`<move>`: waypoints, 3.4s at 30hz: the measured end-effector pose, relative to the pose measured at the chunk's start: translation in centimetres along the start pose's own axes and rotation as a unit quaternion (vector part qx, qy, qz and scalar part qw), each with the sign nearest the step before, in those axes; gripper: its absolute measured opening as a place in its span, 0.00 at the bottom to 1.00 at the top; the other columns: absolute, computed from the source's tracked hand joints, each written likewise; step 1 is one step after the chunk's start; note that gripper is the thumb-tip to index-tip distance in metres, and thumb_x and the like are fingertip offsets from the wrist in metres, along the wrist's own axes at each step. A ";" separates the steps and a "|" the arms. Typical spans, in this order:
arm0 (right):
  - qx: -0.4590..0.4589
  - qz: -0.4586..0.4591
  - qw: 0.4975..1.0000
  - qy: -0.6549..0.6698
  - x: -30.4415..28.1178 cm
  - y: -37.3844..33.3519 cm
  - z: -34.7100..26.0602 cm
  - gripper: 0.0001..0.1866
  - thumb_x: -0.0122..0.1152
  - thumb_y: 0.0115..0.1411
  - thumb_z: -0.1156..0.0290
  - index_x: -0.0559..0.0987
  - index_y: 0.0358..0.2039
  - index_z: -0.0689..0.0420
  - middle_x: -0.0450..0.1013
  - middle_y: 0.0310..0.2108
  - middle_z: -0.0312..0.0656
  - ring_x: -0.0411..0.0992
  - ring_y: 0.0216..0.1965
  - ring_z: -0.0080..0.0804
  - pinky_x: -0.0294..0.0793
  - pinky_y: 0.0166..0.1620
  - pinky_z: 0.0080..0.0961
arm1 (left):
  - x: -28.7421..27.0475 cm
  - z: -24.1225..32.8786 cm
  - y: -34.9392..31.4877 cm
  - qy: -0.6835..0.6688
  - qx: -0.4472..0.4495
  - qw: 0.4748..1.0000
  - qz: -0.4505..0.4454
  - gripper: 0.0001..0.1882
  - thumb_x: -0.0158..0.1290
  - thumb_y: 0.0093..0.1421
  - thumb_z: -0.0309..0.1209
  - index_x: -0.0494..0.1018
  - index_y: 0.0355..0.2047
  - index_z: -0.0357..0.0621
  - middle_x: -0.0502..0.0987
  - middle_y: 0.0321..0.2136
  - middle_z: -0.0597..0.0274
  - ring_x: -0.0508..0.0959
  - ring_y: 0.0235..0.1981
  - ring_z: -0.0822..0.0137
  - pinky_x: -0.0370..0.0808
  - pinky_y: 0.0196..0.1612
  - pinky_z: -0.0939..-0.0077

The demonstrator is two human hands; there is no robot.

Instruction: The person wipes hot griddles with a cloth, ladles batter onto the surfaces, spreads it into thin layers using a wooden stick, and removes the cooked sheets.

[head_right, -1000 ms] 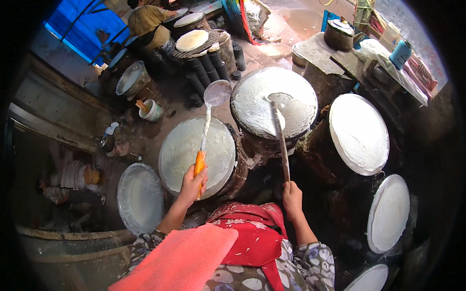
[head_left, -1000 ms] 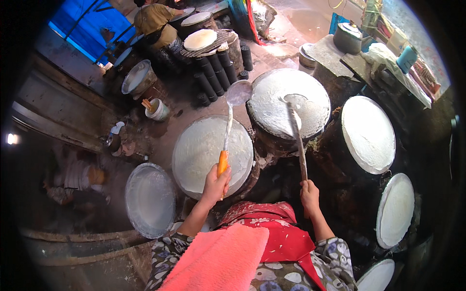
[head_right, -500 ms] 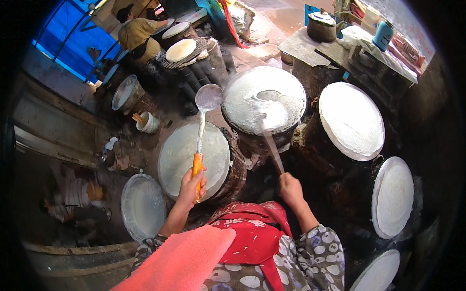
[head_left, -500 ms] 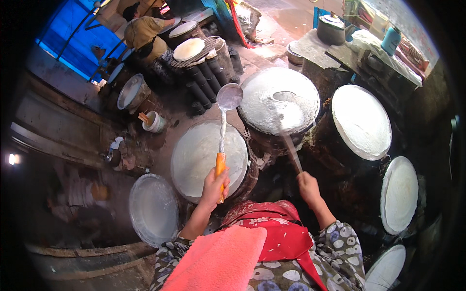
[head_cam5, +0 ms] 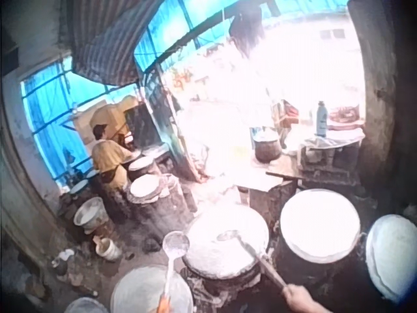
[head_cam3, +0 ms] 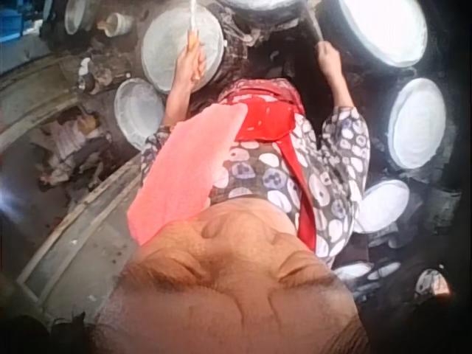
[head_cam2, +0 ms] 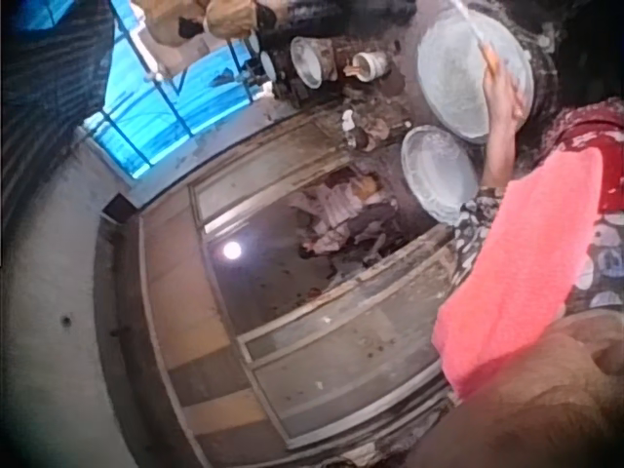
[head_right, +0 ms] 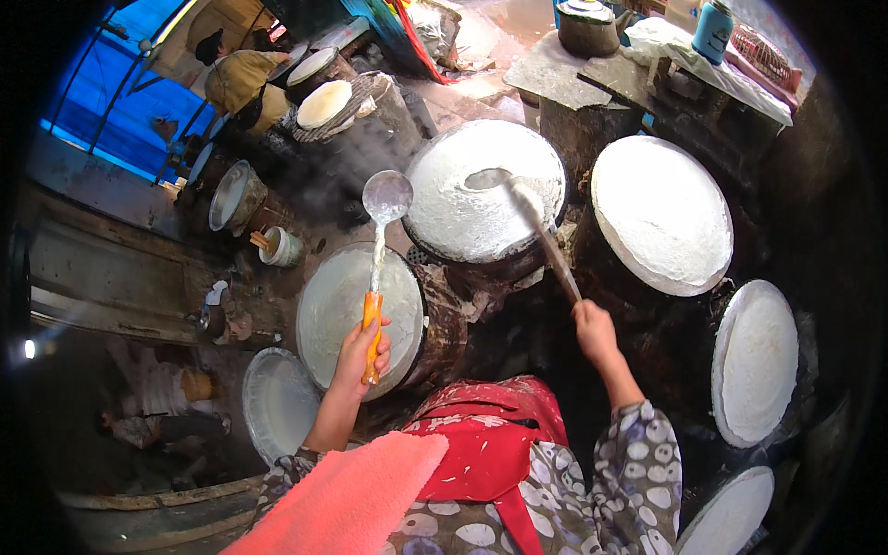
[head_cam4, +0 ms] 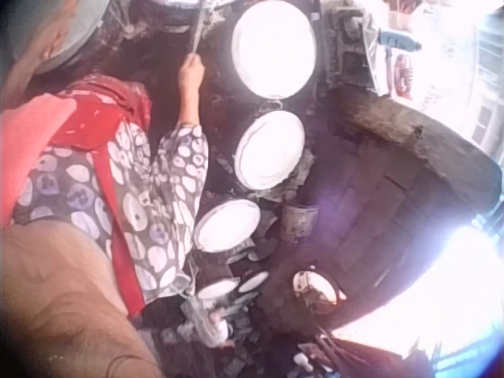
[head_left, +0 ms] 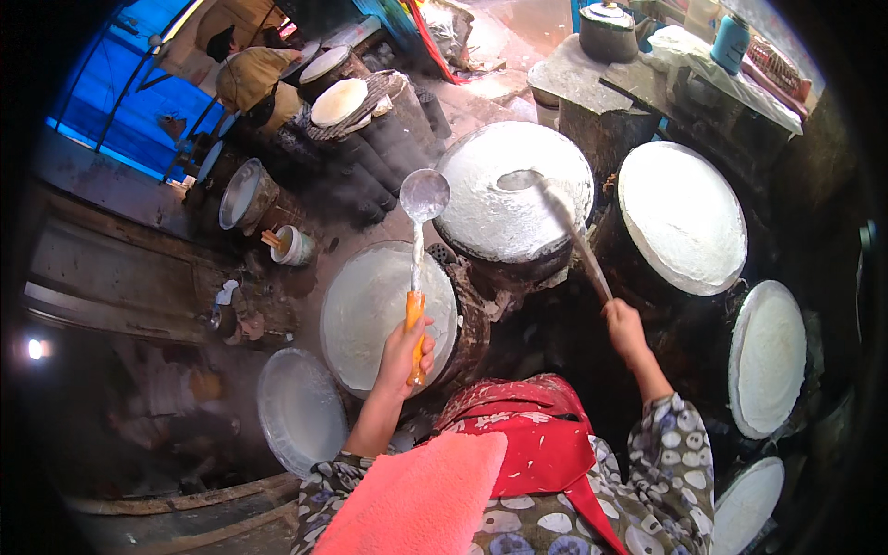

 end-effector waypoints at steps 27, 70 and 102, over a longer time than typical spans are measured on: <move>0.033 0.002 0.987 -0.158 -2.2 4.5 -4.5 0.12 0.44 0.66 0.64 0.68 0.32 0.60 0.73 0.25 0.59 0.72 0.31 0.61 0.68 0.35 0.54 | 3.0 1.2 1.9 0.004 -0.018 1.000 0.007 0.15 0.44 0.69 0.42 0.66 0.44 0.43 0.67 0.18 0.65 0.66 0.12 0.75 0.64 0.15 0.84; -0.197 -0.170 0.914 -0.313 -0.8 13.2 -10.4 0.07 0.42 0.59 0.75 0.70 0.32 0.62 0.75 0.26 0.56 0.75 0.32 0.55 0.73 0.35 0.47 | 3.1 1.9 1.3 -0.013 -0.063 0.997 0.031 0.18 0.43 0.69 0.44 0.66 0.45 0.40 0.67 0.19 0.65 0.65 0.12 0.76 0.60 0.14 0.83; -0.022 -0.107 0.991 -0.082 12.4 2.4 -11.1 0.13 0.44 0.65 0.64 0.69 0.33 0.63 0.73 0.24 0.61 0.74 0.30 0.61 0.72 0.35 0.52 | 4.7 1.7 5.7 0.079 -0.101 0.992 -0.017 0.15 0.46 0.67 0.43 0.64 0.42 0.43 0.68 0.19 0.65 0.67 0.11 0.75 0.64 0.13 0.81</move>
Point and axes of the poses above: each hand's wrist, its own y-axis towards the middle knuckle, its own x-axis out of the palm, z = x × y, the point moved 3 cm from there along y, towards the middle knuckle
